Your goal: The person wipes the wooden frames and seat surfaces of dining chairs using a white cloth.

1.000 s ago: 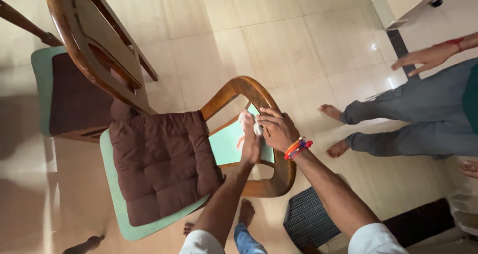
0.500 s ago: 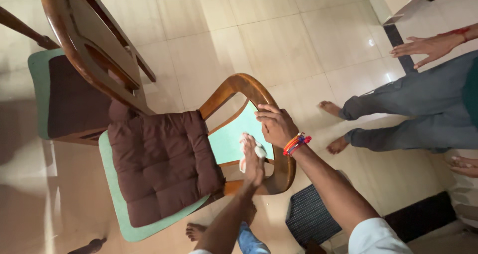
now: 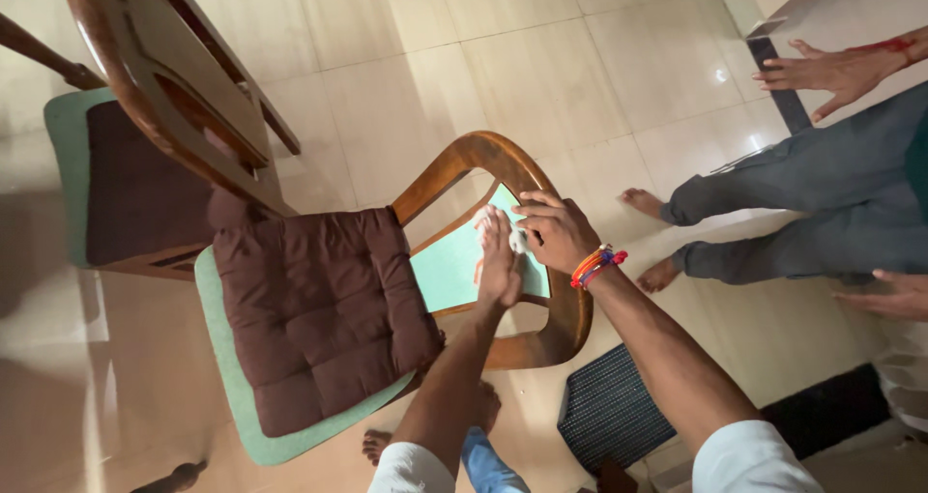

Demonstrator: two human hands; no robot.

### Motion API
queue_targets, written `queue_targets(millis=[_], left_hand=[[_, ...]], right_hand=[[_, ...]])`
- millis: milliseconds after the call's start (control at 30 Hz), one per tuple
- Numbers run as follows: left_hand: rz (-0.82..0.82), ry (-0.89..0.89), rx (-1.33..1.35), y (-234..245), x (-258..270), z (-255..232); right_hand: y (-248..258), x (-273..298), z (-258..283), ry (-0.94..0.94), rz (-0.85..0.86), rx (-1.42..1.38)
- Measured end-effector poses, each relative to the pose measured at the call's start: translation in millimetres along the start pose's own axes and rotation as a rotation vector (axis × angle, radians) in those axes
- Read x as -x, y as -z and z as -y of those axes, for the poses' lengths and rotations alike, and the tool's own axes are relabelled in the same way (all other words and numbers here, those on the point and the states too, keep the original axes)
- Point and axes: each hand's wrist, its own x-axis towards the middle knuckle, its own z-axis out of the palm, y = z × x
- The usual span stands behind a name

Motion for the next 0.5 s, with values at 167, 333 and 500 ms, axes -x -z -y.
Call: queue_targets(millis=[167,333,500], left_hand=[[-0.090,-0.104,-0.004,5,-22,26],[-0.075,0.037,0.039,-7,2,46],[-0.103,0.217,-0.018,-32,58,70]], right_hand=[[-2,6,0,-0.044,0.014,0.019],[-2,8,4,-0.061,-0.002,0.014],[6,14,6,-0.105,0.031,0.024]])
